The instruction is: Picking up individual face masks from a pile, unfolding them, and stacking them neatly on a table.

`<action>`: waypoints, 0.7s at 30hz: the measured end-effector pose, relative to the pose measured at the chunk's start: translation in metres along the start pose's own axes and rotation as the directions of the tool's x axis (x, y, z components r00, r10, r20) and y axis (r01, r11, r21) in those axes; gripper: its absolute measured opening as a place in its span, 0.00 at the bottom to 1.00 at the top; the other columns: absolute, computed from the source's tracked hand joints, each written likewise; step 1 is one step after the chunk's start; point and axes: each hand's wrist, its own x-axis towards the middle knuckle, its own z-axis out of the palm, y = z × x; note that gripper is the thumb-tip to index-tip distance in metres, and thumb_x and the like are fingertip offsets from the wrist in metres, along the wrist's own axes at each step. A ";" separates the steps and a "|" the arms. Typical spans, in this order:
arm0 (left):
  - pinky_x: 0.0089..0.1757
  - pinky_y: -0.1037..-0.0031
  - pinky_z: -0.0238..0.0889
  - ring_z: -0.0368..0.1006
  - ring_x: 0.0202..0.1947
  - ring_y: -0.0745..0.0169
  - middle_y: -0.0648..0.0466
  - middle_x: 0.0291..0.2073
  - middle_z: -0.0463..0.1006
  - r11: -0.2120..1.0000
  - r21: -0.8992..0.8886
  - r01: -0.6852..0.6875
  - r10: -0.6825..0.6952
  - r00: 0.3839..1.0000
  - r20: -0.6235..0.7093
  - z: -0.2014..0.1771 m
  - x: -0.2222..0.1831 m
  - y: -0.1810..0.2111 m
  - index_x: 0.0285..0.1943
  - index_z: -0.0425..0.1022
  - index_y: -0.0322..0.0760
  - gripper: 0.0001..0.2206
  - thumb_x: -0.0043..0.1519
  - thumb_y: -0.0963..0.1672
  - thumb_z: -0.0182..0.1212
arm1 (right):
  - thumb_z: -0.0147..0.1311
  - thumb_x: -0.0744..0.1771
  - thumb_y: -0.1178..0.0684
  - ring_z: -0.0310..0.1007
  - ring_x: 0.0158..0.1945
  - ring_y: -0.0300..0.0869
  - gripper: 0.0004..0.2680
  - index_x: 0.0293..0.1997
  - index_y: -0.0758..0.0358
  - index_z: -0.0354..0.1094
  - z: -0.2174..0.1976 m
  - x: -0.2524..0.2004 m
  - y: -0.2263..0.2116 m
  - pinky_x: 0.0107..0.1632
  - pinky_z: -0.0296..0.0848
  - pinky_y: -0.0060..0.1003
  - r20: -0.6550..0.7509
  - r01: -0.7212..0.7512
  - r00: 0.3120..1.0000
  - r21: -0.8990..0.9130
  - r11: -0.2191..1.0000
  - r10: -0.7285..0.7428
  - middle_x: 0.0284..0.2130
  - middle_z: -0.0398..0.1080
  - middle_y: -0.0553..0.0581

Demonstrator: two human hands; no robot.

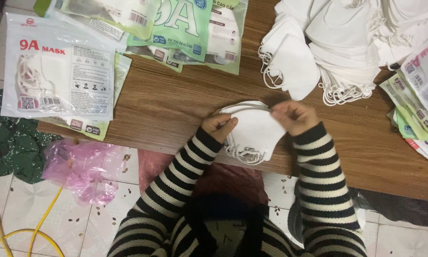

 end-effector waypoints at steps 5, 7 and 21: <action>0.47 0.64 0.67 0.72 0.40 0.60 0.46 0.31 0.77 1.000 -0.001 -0.022 0.022 1.000 0.006 -0.004 -0.001 -0.014 0.43 0.84 0.33 0.08 0.64 0.44 0.65 | 0.72 0.65 0.55 0.74 0.35 0.41 0.07 0.43 0.56 0.78 -0.027 0.044 0.024 0.34 0.75 0.30 -0.326 0.065 0.913 -0.478 0.876 -0.246 0.32 0.74 0.53; 0.47 0.64 0.67 0.73 0.40 0.59 0.47 0.30 0.77 0.999 0.011 -0.039 0.039 0.999 0.003 -0.003 0.000 -0.013 0.42 0.85 0.33 0.08 0.63 0.44 0.66 | 0.74 0.64 0.52 0.76 0.39 0.43 0.09 0.46 0.52 0.79 -0.036 0.063 0.024 0.36 0.78 0.32 -0.365 -0.004 0.886 -0.624 0.781 -0.287 0.37 0.75 0.52; 0.41 0.74 0.68 0.68 0.35 0.67 0.54 0.28 0.77 0.991 -0.053 0.123 -0.122 0.992 0.011 -0.006 -0.001 -0.009 0.44 0.83 0.33 0.09 0.65 0.45 0.64 | 0.73 0.60 0.38 0.63 0.64 0.65 0.38 0.73 0.55 0.49 -0.035 0.101 -0.021 0.66 0.63 0.53 -0.357 -0.426 0.905 -0.743 0.517 0.231 0.61 0.63 0.71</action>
